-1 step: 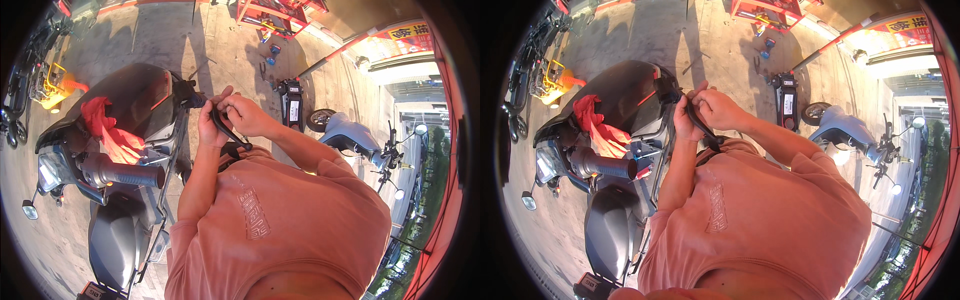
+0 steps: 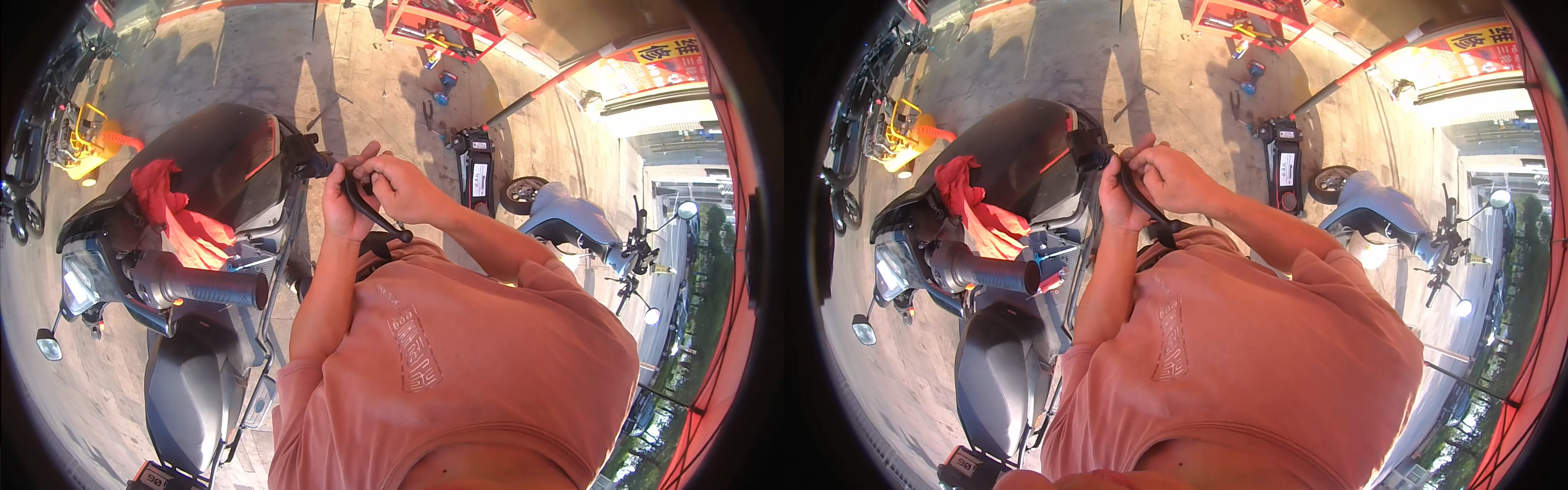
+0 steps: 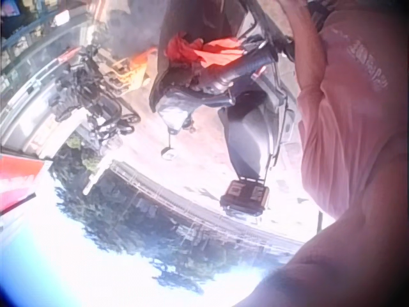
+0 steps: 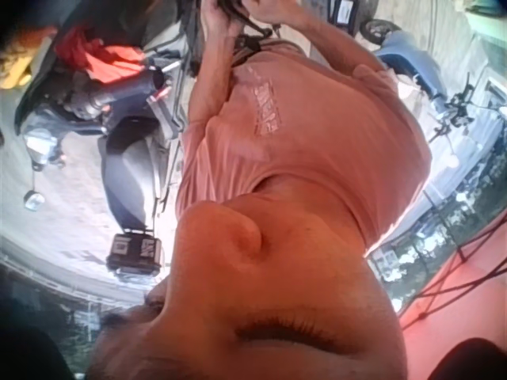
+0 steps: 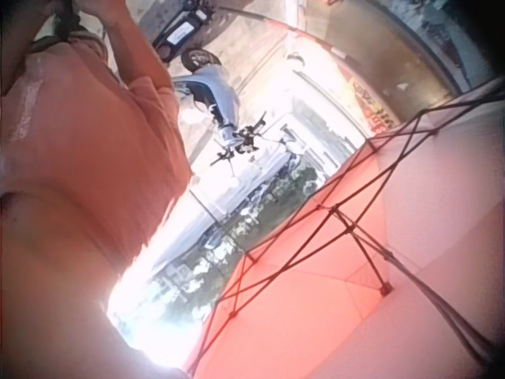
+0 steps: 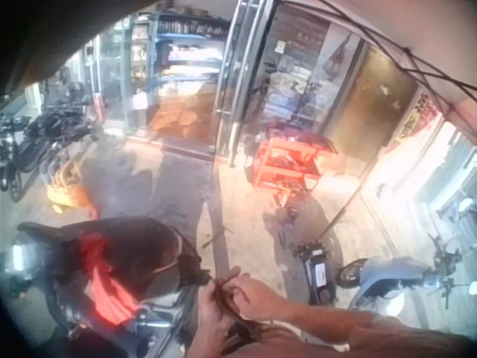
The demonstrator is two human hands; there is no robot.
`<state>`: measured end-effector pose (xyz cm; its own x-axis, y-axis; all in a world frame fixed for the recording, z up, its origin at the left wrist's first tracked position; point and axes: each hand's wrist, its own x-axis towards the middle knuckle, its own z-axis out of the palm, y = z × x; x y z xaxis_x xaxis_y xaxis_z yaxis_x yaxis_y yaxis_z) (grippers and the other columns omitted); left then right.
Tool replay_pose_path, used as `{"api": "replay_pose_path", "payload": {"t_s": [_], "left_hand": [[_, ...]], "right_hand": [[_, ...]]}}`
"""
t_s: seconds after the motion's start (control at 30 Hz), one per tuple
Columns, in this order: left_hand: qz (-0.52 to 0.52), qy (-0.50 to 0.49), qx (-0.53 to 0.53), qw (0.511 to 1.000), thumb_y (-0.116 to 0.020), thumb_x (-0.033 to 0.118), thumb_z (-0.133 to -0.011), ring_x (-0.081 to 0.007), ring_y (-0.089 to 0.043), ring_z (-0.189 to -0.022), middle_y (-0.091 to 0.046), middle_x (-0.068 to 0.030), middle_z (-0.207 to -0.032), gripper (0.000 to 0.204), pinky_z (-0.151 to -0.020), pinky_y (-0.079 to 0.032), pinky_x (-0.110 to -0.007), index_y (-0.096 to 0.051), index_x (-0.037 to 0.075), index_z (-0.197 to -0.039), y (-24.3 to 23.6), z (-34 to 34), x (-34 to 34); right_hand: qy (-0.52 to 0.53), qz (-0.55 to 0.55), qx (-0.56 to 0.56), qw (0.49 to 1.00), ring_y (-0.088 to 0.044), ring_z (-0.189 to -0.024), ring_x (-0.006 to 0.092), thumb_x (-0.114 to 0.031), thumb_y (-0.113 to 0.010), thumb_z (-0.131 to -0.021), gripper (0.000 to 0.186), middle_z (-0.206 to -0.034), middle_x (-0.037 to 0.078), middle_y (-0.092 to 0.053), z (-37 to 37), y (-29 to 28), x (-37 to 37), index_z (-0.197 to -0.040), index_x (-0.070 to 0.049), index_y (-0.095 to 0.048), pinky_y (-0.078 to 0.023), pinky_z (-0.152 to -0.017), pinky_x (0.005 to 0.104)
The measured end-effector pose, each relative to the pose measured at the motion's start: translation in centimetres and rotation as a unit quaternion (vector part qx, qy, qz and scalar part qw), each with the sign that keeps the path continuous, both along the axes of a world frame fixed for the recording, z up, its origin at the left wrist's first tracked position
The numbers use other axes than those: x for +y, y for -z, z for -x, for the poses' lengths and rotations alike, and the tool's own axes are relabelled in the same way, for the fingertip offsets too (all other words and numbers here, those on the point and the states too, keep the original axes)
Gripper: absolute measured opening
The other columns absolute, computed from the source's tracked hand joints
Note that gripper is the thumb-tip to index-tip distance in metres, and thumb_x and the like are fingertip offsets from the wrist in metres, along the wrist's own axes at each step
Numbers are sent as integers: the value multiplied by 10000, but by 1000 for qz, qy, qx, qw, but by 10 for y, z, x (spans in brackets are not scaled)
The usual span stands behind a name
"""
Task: The person uses a screwdriver to loosen and remove a screw from the motorcycle's left handlebar assembly. They then detach the brake lever and a small black component, wipe their hands with a red cloth, and reattach the components to the handlebar, securing them with the screw.
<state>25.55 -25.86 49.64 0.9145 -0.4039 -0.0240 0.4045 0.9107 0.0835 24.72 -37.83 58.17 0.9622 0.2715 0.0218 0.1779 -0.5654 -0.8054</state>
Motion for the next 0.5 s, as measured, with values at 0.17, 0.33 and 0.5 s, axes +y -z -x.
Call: {"api": "replay_pose_path", "payload": {"t_s": [0.17, 0.33, 0.5], "left_hand": [[7, 24, 3, 1000, -431, 321, -1006, -366, -473, -1291, -511, -212, -1384, 371, -1070, -386, -523, -604, 26, -1151, 2, 2, -1], [-5, 42, 34, 999, -428, 327, -1002, -351, -476, -1285, -522, -211, -1373, 393, -1081, -372, -514, -587, 6, -1162, -1, 5, -2], [-20, 39, 35, 998, -405, 322, -1012, -330, -526, -1226, -558, -202, -1331, 366, -1020, -433, -505, -599, 21, -1089, -2, 5, -3]], "right_hand": [[80, -90, 28, 992, -641, -931, 284, 25, -445, -859, 253, -985, 175, -662, 10, 6, 0, -995, 24, -658, -498, -865, 357], [109, -197, 92, 970, -646, -961, 221, 79, -385, -878, 292, -1000, 144, -662, 16, 4, -3, -1028, 32, -631, -494, -906, 327], [111, -214, 52, 969, -640, -974, 191, 105, -339, -898, 314, -1009, 133, -658, 20, 4, -4, -1083, 43, -585, -493, -926, 313]]}}
